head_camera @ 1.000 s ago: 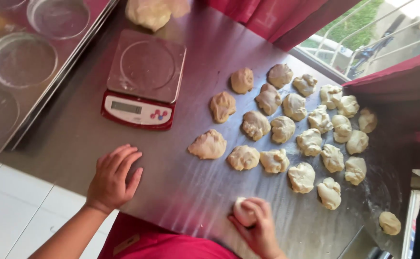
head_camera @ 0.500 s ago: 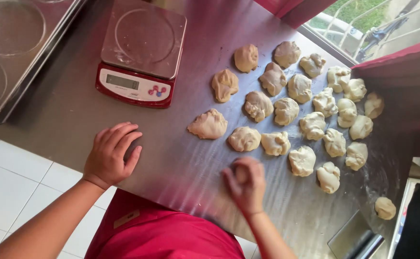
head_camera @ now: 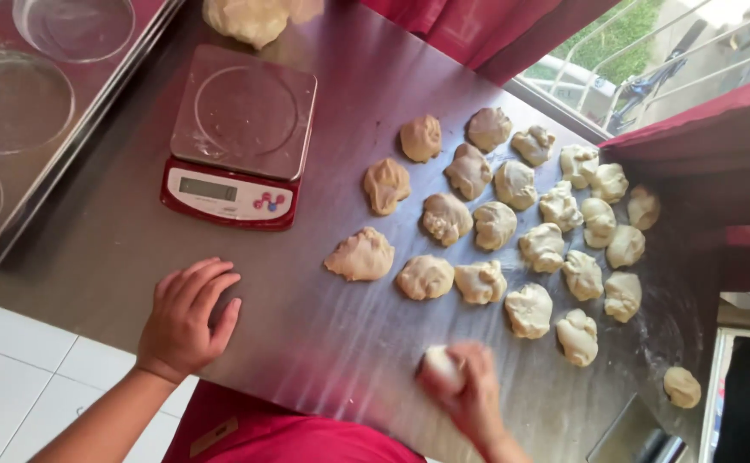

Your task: The person repeatedly picks up small pieces of dough, rolls them into balls on a stainless steel countertop, and places them into the cups of a muffin tray. A digital scale is present on the counter but is not used during the clip.

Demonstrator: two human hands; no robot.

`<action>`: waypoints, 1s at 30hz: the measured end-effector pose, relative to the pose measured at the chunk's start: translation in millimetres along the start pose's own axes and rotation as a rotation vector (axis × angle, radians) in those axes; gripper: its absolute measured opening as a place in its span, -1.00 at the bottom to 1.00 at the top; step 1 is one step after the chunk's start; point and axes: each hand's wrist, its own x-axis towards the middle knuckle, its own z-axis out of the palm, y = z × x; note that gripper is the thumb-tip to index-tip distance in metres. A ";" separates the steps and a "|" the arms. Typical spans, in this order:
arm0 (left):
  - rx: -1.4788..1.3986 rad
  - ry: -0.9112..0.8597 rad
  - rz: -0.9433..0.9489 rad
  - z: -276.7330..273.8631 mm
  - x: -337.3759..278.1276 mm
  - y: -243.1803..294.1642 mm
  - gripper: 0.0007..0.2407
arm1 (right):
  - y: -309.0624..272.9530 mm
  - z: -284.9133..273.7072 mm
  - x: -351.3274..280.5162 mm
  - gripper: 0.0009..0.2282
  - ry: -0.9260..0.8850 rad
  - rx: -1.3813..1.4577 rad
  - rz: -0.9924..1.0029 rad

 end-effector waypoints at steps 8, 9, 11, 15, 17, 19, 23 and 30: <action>0.026 0.004 0.009 -2.6 -1.0 0.5 -0.74 | -24.5 6.0 7.5 -0.61 0.027 0.102 0.006; 0.022 0.008 0.001 0.4 -0.5 -1.4 -0.74 | -9.8 1.4 0.8 -0.60 -0.004 0.094 0.009; 0.015 -0.003 -0.008 2.6 4.5 -1.5 -0.74 | -8.6 3.1 23.8 -0.59 0.026 0.028 0.059; 0.026 -0.022 -0.034 -3.4 -16.5 8.4 -0.75 | -54.9 14.0 22.3 -0.62 0.043 -0.016 0.031; 0.045 0.011 -0.012 -1.4 -5.0 1.1 -0.75 | -28.4 11.3 2.5 -0.61 0.037 0.044 -0.015; 0.047 0.016 -0.006 -0.1 -0.4 -2.0 -0.75 | -9.1 6.1 -4.1 -0.60 0.006 0.094 -0.039; 0.042 -0.021 -0.028 -2.0 -11.6 4.7 -0.75 | -22.4 6.2 14.5 -0.63 0.032 -0.011 0.125; 0.040 0.015 -0.020 -0.5 -7.4 0.6 -0.75 | 1.4 -2.0 -2.6 -0.67 0.001 -0.002 0.044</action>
